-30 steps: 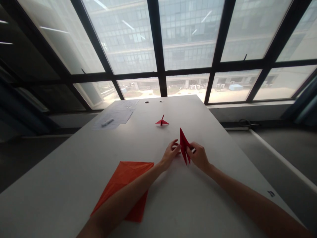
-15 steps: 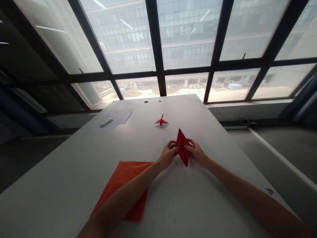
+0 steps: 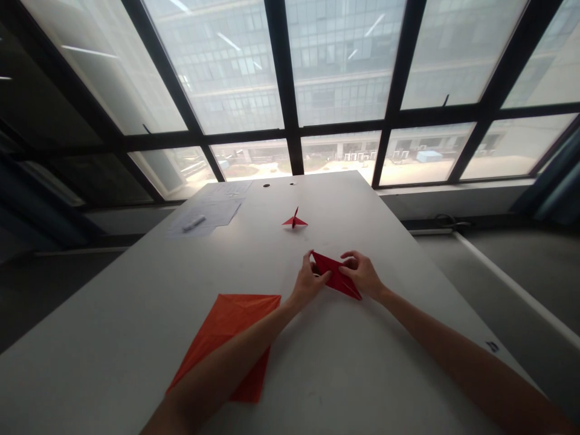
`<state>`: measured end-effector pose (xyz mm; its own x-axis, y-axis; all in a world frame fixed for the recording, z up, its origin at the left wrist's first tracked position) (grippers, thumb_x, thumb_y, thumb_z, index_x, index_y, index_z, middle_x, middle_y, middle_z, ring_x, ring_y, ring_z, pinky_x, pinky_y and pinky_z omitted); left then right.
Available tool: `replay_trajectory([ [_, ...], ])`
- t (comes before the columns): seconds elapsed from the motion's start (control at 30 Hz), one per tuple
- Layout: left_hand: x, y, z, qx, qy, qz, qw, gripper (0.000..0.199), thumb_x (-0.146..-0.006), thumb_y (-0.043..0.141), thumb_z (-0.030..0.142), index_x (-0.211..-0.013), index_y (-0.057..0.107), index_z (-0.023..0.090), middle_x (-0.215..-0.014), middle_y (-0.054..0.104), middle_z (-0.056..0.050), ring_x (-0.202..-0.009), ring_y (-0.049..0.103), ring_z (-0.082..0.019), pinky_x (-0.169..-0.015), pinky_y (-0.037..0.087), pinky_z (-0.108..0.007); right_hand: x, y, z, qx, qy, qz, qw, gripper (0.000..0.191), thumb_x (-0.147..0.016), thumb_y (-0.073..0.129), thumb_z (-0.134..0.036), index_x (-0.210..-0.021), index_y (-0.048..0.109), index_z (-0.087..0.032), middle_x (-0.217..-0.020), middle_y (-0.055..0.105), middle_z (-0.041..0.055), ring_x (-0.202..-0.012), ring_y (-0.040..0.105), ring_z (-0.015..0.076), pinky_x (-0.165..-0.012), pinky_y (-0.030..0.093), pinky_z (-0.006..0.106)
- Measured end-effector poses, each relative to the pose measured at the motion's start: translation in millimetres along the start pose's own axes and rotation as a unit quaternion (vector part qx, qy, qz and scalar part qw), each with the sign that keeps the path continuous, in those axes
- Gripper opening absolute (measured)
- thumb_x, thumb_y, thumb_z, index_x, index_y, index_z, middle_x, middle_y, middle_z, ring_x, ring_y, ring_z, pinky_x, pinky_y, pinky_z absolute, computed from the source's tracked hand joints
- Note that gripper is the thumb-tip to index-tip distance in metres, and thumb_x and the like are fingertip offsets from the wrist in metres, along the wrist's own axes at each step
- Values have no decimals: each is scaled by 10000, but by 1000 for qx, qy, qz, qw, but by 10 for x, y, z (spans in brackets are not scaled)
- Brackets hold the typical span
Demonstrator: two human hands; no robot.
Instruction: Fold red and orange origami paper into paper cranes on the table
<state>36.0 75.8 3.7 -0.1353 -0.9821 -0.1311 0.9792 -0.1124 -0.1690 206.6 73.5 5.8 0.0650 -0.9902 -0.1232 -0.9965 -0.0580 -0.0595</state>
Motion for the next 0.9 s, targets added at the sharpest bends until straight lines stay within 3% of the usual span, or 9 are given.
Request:
replay_trajectory([
  [0.07,38,-119,183,-130,87,58,986,1013,-689,808,323,-1499,213,201,-1355,467,-187,-1244,472,-341,-1021,408,-523,-33,-12,25,71,-18,-17,997,306,-737,689,-279,-1008,593,-175,-742,693,16,-666,654,179,-602,518,287],
  [0.13,86,-86,369,-210,168,42,962,868,-740,767,305,-1478,316,238,-1453,368,-159,-1356,338,-342,-1111,302,-514,-63,-26,23,153,-47,-25,987,266,-741,680,-233,-994,623,-177,-756,702,19,-675,649,170,-645,511,289],
  [0.23,159,208,453,-214,226,-139,940,335,-897,571,272,-1224,640,289,-1290,560,-88,-1219,499,-272,-1069,369,-429,-87,-14,-7,274,-93,-32,957,236,-747,674,-188,-982,660,-198,-801,699,12,-709,627,156,-719,489,294],
  [0.27,191,288,449,-201,231,-191,933,270,-912,541,271,-1130,700,291,-1213,615,-79,-1154,546,-262,-1043,392,-412,-88,-10,-25,309,-106,-30,945,205,-749,676,-184,-953,671,-203,-824,692,14,-734,619,158,-738,480,295],
  [0.33,222,366,423,-176,225,-243,927,233,-904,552,284,-1024,751,288,-1116,673,-75,-1069,591,-264,-1014,411,-405,-72,-2,-77,361,-132,-22,923,124,-758,679,-182,-879,689,-205,-874,670,24,-796,605,163,-767,463,291],
  [0.43,215,369,383,-154,206,-249,934,222,-865,611,303,-1028,761,284,-1110,684,-74,-1056,590,-272,-1006,411,-402,-4,17,-192,383,-164,-30,909,61,-816,648,-203,-847,700,-207,-910,644,29,-842,596,160,-782,448,275],
  [0.53,215,339,387,-164,212,-237,934,239,-859,622,333,-1046,758,276,-1115,664,-78,-1071,562,-266,-991,413,-379,108,107,-291,386,-184,-98,899,96,-853,648,-294,-855,714,-224,-904,643,21,-829,600,157,-767,444,264],
  [0.67,184,297,368,-185,218,-219,933,245,-888,584,354,-1042,755,270,-974,671,-72,-976,561,-239,-931,432,-347,245,200,-356,414,-198,-169,872,90,-826,696,-319,-870,737,-251,-879,655,21,-830,603,173,-739,435,260],
  [0.9,85,272,240,-181,196,-224,937,230,-844,650,431,-983,763,286,-946,694,-72,-945,575,-242,-924,429,-358,377,272,-356,429,-253,-165,851,205,-942,521,-250,-935,725,-253,-972,696,48,-891,604,191,-826,432,291],
])
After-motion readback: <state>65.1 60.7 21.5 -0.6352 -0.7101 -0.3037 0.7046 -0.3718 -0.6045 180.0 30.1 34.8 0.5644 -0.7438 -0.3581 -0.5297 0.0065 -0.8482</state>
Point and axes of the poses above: each hand's wrist, its own x-axis away from the middle knuckle, its own y-axis out of the palm, z = x × y, the point moved 9 cm from there along -x, towards the middle knuckle
